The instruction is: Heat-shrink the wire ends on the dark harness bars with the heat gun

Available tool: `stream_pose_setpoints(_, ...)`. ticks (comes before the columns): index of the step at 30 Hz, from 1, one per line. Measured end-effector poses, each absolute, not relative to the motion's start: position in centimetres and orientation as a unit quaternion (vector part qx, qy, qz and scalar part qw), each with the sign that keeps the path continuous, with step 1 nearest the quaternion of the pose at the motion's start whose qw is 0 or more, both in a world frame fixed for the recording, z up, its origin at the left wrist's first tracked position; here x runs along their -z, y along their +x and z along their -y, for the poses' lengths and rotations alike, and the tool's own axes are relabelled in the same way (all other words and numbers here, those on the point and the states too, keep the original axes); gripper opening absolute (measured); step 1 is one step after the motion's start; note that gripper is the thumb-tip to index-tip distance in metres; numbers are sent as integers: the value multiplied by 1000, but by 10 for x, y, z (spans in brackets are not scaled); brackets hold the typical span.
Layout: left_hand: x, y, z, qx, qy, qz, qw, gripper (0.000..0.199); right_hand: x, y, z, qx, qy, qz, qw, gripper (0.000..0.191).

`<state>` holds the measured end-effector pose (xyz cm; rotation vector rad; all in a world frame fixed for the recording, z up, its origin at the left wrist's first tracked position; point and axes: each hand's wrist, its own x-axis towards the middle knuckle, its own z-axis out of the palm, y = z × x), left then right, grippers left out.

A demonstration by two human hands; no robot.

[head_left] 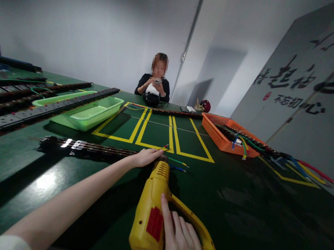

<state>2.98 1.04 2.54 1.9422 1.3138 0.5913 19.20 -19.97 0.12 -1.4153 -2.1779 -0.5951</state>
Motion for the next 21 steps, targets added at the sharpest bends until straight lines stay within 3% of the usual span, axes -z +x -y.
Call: stream_pose_setpoints(21, -28, 29, -9, -225, 751, -497, 373, 71, 1, 247, 195, 205, -646, 706, 205, 103)
